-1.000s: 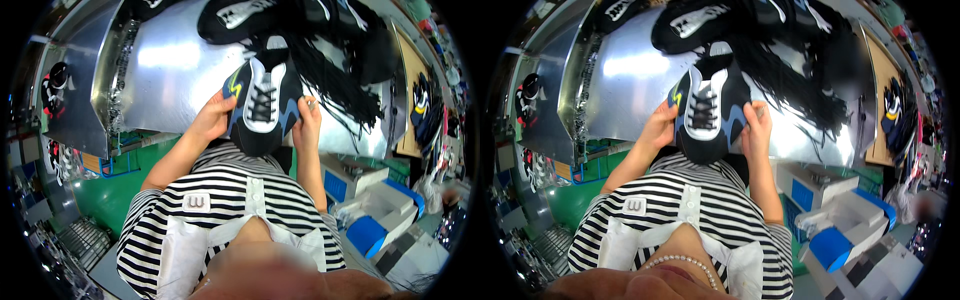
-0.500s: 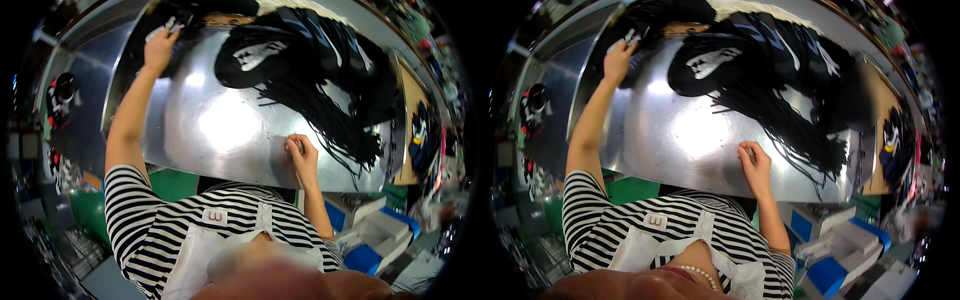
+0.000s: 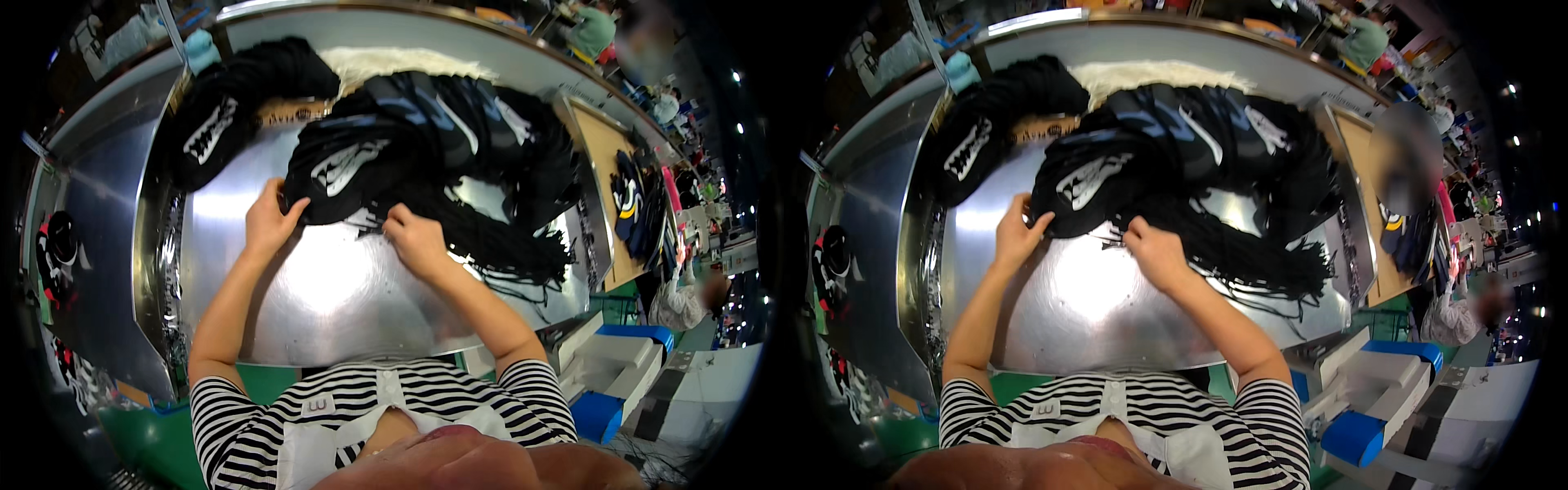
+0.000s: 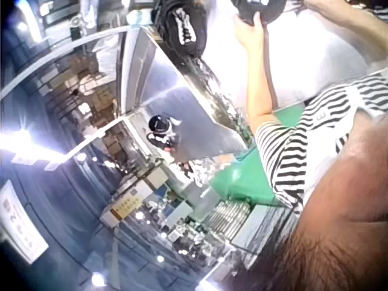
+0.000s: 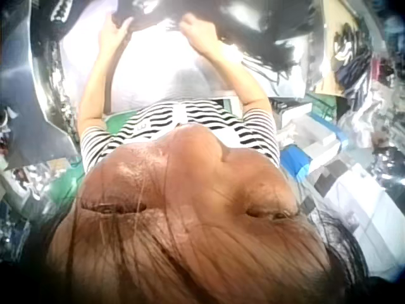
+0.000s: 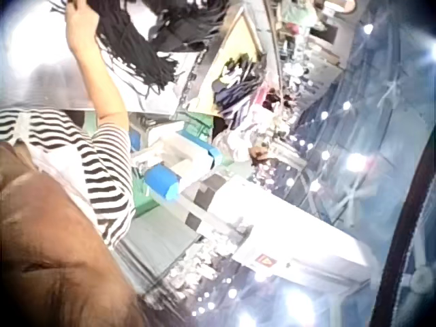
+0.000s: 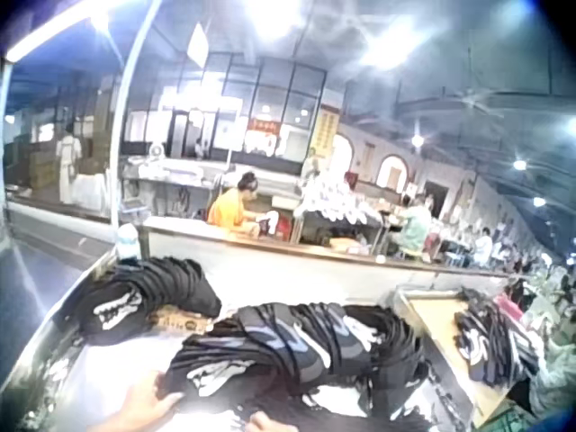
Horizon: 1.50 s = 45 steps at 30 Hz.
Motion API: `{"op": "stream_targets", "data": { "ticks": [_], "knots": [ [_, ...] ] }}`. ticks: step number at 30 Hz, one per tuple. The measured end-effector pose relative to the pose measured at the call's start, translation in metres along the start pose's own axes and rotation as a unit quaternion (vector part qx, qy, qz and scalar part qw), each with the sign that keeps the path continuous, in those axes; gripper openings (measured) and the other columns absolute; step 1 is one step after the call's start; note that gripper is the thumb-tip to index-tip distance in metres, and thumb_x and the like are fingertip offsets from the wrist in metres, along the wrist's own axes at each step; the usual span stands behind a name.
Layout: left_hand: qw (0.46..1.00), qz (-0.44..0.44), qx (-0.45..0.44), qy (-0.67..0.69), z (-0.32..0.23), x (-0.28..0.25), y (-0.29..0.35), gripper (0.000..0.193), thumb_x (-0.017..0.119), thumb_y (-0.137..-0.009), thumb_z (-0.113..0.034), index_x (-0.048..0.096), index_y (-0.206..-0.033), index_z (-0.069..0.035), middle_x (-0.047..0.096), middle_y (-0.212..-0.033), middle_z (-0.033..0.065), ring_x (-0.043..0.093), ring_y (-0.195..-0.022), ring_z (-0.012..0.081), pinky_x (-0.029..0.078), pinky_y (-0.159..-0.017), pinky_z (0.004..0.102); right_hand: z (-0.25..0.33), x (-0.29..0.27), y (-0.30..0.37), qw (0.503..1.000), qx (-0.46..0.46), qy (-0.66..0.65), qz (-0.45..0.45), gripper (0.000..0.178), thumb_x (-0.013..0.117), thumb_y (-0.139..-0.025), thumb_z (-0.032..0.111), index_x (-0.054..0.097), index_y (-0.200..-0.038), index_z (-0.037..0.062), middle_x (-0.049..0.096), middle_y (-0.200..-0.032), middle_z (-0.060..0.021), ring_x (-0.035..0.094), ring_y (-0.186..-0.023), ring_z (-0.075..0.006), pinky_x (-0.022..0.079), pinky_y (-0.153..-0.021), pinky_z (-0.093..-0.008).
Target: The person laces a shoe by hand, threading a black lace through the eyelets of a black and blue sneaker upper, then pulls a finished shoe from a pile and begins lacing another.
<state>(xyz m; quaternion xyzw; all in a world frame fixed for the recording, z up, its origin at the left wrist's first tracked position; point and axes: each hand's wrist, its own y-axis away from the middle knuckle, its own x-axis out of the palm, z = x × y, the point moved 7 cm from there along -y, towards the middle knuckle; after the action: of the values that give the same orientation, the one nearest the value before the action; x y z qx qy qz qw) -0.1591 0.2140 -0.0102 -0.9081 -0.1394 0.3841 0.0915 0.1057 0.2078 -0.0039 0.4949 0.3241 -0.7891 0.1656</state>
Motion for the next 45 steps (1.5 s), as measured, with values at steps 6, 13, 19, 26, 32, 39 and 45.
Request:
{"op": "stream_targets", "data": {
  "ticks": [6,13,19,26,32,39,45],
  "knots": [
    [0.989,-0.110,-0.022,-0.098,-0.015,-0.034,-0.010,0.023,0.065,-0.091,-0.027,0.065,-0.101,-0.006,0.069,-0.082,0.0180,0.067,-0.078,0.0369,0.051,-0.068,0.0439,0.037,-0.053,-0.011,0.965,0.047,-0.252,-0.059,0.009,0.064,-0.089,0.008,0.062,-0.097,0.0050,0.063,-0.088,-0.0056,0.064,-0.072,-0.0225,0.051,-0.065,-0.0319],
    [0.915,-0.084,0.035,-0.393,0.023,-0.061,-0.014,0.020,0.061,-0.094,-0.028,0.069,-0.089,-0.010,0.068,-0.079,0.0122,0.065,-0.067,0.0351,0.049,-0.058,0.0440,0.041,-0.065,-0.007,0.834,0.117,-0.534,-0.073,0.010,0.058,-0.097,0.009,0.059,-0.104,0.0026,0.066,-0.081,-0.0006,0.058,-0.070,-0.0048,0.043,-0.060,-0.0209],
    [0.955,-0.246,0.043,-0.158,-0.036,-0.127,0.026,0.017,0.063,-0.092,-0.020,0.065,-0.086,-0.004,0.067,-0.082,0.0117,0.066,-0.075,0.0300,0.048,-0.063,0.0418,0.061,-0.099,0.012,0.852,0.120,-0.507,-0.057,0.011,0.063,-0.094,0.012,0.060,-0.094,0.0021,0.067,-0.077,-0.0021,0.055,-0.067,-0.0056,0.044,-0.064,-0.0217],
    [0.949,-0.086,0.289,-0.093,-0.202,-0.028,0.172,0.022,0.077,-0.071,-0.010,0.066,-0.089,-0.010,0.058,-0.093,0.0108,0.056,-0.091,0.0274,0.041,-0.085,0.0452,0.061,-0.153,0.045,0.799,0.123,-0.579,-0.104,0.008,0.061,-0.096,0.011,0.058,-0.099,0.0034,0.066,-0.077,-0.0019,0.046,-0.056,-0.0021,0.035,-0.050,-0.0175],
    [0.989,0.089,0.121,-0.002,-0.117,0.076,0.198,0.054,0.068,-0.087,-0.020,0.049,-0.137,-0.010,0.048,-0.134,0.0260,0.048,-0.122,0.0401,0.038,-0.103,0.0455,0.073,-0.215,0.065,0.740,0.036,-0.649,-0.174,0.009,0.057,-0.096,0.010,0.056,-0.102,0.0031,0.062,-0.070,-0.0073,0.043,-0.046,-0.0042,0.032,-0.042,-0.0174],
    [0.940,0.153,0.237,0.192,-0.136,-0.021,0.093,0.015,0.063,-0.092,-0.010,0.064,-0.104,-0.002,0.064,-0.100,0.0090,0.060,-0.094,0.0250,0.048,-0.085,0.0359,0.059,-0.149,0.101,0.617,0.118,-0.774,-0.085,0.007,0.054,-0.098,0.012,0.048,-0.097,0.0086,0.051,-0.056,-0.0006,0.038,-0.037,-0.0041,0.027,-0.034,-0.0168],
    [0.971,0.050,0.234,-0.027,-0.082,-0.077,0.040,0.013,0.066,-0.088,-0.014,0.065,-0.096,-0.005,0.065,-0.096,0.0094,0.061,-0.093,0.0310,0.049,-0.079,0.0384,0.124,0.011,0.077,0.583,0.262,-0.761,0.106,0.010,0.059,-0.098,0.015,0.058,-0.099,0.0052,0.068,-0.092,-0.0045,0.038,-0.054,-0.0008,0.028,-0.046,-0.0162]
  ]
}}
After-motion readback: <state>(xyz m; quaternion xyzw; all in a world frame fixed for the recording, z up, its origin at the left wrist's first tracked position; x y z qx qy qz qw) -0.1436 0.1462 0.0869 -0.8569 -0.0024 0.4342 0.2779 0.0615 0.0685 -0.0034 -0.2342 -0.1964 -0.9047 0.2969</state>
